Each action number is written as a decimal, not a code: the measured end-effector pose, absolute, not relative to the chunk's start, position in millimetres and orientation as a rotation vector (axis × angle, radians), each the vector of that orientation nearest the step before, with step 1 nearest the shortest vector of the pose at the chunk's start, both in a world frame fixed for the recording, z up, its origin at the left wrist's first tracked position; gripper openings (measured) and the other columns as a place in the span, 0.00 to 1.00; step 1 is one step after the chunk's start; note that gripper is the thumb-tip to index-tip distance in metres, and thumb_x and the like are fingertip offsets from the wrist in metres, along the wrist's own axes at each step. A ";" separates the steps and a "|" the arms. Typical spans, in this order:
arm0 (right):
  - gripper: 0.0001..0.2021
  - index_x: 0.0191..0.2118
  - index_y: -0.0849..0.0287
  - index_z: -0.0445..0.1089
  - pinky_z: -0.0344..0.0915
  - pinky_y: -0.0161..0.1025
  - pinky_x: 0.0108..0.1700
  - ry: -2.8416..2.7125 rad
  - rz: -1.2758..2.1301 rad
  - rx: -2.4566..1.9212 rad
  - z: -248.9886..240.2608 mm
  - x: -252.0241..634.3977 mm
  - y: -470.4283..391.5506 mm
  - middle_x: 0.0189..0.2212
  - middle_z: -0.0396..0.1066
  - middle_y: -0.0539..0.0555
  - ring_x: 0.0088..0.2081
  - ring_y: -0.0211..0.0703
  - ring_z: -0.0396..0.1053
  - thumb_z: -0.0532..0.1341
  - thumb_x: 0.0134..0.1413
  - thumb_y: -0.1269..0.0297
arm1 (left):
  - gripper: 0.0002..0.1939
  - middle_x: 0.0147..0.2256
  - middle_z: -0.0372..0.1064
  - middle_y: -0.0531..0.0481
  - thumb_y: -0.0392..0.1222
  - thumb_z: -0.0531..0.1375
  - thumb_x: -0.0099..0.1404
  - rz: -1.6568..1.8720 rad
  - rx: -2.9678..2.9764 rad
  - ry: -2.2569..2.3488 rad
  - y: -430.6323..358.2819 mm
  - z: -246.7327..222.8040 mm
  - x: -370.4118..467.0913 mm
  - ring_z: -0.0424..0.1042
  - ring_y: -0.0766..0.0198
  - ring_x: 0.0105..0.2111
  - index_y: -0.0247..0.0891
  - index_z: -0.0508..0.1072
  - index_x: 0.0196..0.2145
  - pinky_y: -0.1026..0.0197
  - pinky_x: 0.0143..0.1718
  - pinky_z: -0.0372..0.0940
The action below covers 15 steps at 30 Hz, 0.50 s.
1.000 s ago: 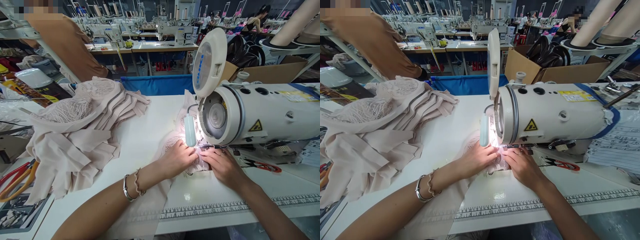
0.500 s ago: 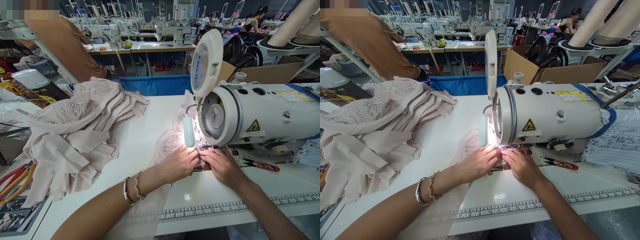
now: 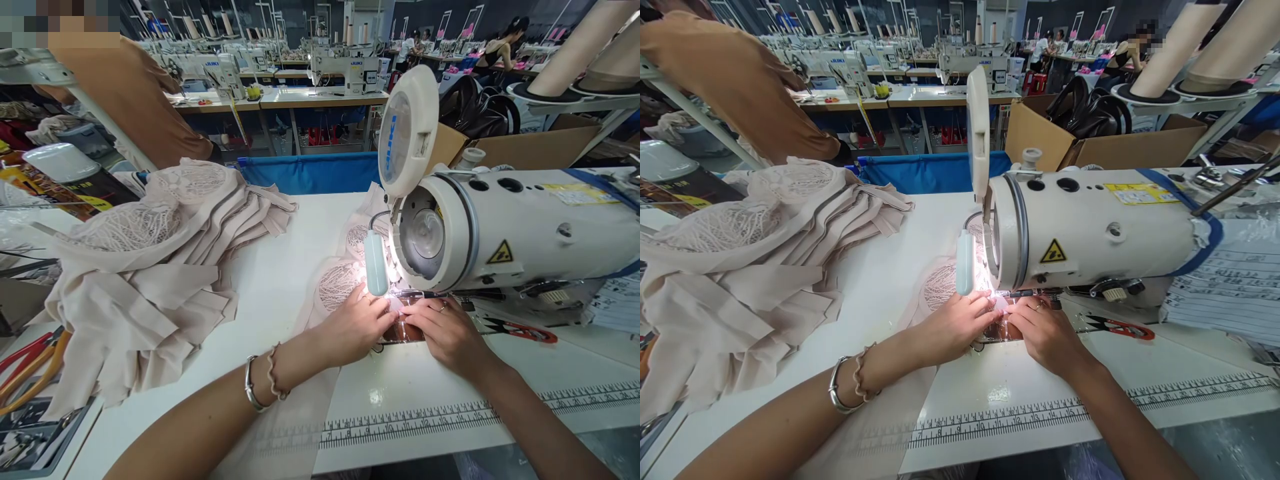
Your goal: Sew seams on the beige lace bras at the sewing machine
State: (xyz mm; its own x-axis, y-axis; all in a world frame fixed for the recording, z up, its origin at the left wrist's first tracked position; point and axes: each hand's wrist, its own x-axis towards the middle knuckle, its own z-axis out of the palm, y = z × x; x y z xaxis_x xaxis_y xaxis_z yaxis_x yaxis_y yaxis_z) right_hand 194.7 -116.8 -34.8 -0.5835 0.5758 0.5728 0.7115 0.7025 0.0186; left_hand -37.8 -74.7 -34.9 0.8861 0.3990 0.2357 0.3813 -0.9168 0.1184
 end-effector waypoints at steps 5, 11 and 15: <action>0.18 0.41 0.59 0.73 0.65 0.41 0.44 -2.366 -0.302 -1.015 -36.3 194.2 -114.3 0.43 0.81 0.53 0.44 0.44 0.74 0.49 0.62 0.83 | 0.22 0.42 0.72 0.42 0.22 0.47 0.69 0.365 2.917 0.660 -65.2 -32.1 -41.1 0.69 0.57 0.38 0.33 0.70 0.55 0.45 0.56 0.60; 0.19 0.47 0.60 0.73 0.67 0.42 0.45 -2.390 -0.254 -1.077 -39.2 196.8 -114.4 0.46 0.80 0.55 0.44 0.44 0.75 0.48 0.62 0.82 | 0.19 0.49 0.72 0.42 0.31 0.47 0.76 0.449 2.760 0.674 -52.3 -31.4 -43.5 0.69 0.54 0.49 0.40 0.72 0.56 0.42 0.61 0.57; 0.17 0.44 0.60 0.72 0.67 0.41 0.44 -2.362 -0.312 -1.073 -37.5 196.7 -115.2 0.44 0.81 0.55 0.44 0.44 0.75 0.48 0.64 0.80 | 0.20 0.47 0.73 0.47 0.33 0.45 0.77 0.456 2.611 0.721 -47.7 -30.2 -47.0 0.68 0.55 0.52 0.45 0.73 0.56 0.38 0.67 0.47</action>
State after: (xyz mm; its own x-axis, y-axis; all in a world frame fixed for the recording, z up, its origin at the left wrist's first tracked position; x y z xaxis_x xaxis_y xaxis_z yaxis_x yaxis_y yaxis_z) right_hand 196.7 -115.2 -37.5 -0.5497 0.6313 0.5471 0.7517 0.6595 -0.0057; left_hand -47.0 -47.7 -30.2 0.8144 0.5437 0.2028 0.4161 -0.7907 0.4491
